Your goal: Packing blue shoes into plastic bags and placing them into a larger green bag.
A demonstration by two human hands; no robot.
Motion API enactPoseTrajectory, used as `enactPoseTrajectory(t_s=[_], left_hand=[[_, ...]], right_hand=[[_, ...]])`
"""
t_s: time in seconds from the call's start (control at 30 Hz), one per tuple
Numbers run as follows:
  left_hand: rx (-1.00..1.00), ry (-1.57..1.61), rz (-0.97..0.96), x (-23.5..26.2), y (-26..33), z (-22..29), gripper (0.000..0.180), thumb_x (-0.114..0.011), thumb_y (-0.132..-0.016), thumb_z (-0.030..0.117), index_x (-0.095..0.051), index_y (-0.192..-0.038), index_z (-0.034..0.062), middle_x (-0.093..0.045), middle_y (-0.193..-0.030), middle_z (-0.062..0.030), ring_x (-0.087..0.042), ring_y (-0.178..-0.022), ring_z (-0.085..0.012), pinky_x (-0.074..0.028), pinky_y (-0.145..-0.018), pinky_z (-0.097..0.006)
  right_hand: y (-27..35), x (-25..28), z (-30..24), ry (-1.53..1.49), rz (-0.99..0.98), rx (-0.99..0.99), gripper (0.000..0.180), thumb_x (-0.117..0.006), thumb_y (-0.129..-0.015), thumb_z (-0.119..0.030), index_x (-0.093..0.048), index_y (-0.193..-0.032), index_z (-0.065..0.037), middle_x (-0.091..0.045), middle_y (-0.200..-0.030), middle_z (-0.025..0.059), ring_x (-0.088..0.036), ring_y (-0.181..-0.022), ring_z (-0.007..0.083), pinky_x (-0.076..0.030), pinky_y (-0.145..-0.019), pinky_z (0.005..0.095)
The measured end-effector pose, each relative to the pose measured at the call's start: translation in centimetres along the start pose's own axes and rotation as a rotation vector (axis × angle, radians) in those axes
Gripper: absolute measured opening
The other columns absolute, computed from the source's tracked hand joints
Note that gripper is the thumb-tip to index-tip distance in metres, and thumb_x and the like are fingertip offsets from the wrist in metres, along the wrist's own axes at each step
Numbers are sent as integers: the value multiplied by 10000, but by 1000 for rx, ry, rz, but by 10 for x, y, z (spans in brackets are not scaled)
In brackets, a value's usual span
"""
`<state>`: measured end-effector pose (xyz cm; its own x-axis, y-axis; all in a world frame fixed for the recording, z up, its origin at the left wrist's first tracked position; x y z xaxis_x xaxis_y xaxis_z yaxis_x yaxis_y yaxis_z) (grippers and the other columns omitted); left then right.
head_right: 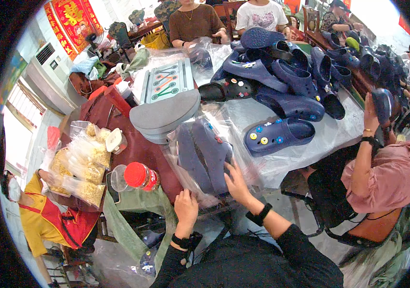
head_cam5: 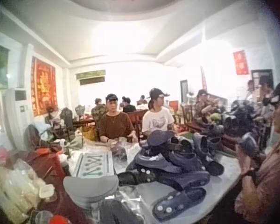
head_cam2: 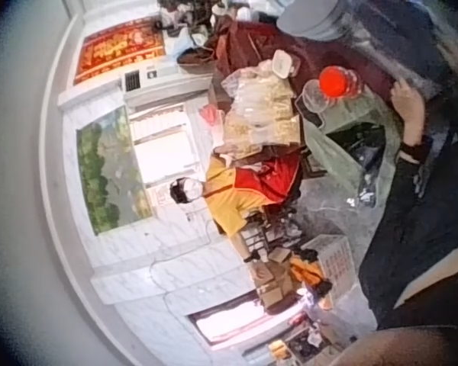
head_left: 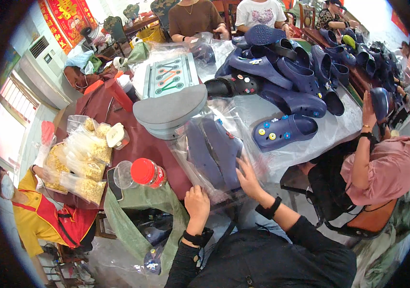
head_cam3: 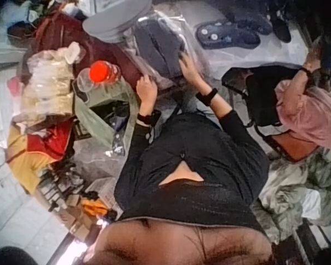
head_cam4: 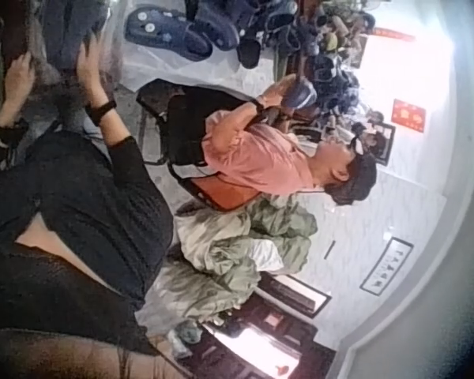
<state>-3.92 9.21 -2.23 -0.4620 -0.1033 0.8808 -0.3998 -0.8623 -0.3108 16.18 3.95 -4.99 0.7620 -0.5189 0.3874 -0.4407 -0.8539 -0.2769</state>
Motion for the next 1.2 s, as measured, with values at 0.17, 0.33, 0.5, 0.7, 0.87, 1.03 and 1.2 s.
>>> enactPoseTrajectory(t_s=[0.17, 0.33, 0.5, 0.7, 0.87, 1.03, 1.2], left_hand=[[12, 244, -36, 9, -4, 31, 90, -523, -865, 123, -525, -833, 39, -571, -716, -181, -567, -698, -378, -439, -599, -470], [-152, 422, -122, 5, 2, 54, 83, -496, -891, 115, -513, -880, 35, -583, -751, -214, -578, -724, -415, -434, -609, -502], [-216, 405, -104, 16, 5, 61, 43, -535, -840, 50, -503, -818, 31, -566, -723, -172, -568, -670, -383, -433, -576, -479], [-258, 478, -135, 20, 11, 58, 46, -535, -821, 12, -490, -825, 25, -558, -727, -182, -569, -679, -389, -438, -572, -473], [-314, 535, -105, 19, 16, 55, 60, -514, -886, 43, -492, -836, 17, -544, -678, -207, -575, -636, -407, -442, -526, -467], [-297, 569, -110, 25, 17, 56, 48, -519, -878, 33, -487, -844, 19, -546, -684, -209, -568, -649, -412, -433, -536, -473], [-119, 638, -118, 27, 23, 42, 56, -516, -888, 39, -479, -850, 22, -534, -666, -200, -560, -645, -420, -431, -531, -460]], right_hand=[[36, 18, -34, 99, -81, 230, 645, -704, -765, -225, -444, -1349, -138, -279, -1420, 273, -324, -1307, 406, -305, -1059, 435], [37, 22, -51, 409, -10, 148, 738, -809, -628, -327, -519, -1302, -250, -322, -1383, 292, -408, -1219, 456, -412, -963, 459], [38, 21, -43, 502, 102, 41, 776, -808, -585, -301, -519, -1303, -248, -413, -1269, 288, -445, -1126, 445, -428, -911, 470], [35, 21, -33, 414, 235, -3, 781, -795, -602, -309, -498, -1320, -243, -401, -1244, 340, -408, -1163, 472, -382, -963, 489], [38, 13, -36, 437, 254, 21, 786, -795, -615, -302, -487, -1335, -240, -375, -1278, 354, -369, -1207, 481, -346, -999, 488], [38, 11, -40, 412, 253, 23, 783, -790, -631, -294, -477, -1346, -230, -354, -1299, 357, -363, -1213, 477, -326, -1011, 487], [46, 10, -48, 382, 242, 5, 765, -786, -649, -282, -478, -1345, -206, -367, -1284, 336, -383, -1183, 466, -332, -1001, 476]])
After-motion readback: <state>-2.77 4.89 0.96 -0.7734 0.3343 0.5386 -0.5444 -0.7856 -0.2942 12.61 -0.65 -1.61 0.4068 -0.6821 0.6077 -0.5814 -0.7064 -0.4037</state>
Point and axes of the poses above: each hand's wrist, its own y-axis away from the middle knuckle, its own x-axis out of the back of the hand, z = x × y, the point moved 5 cm from there along -y, towards the middle knuckle
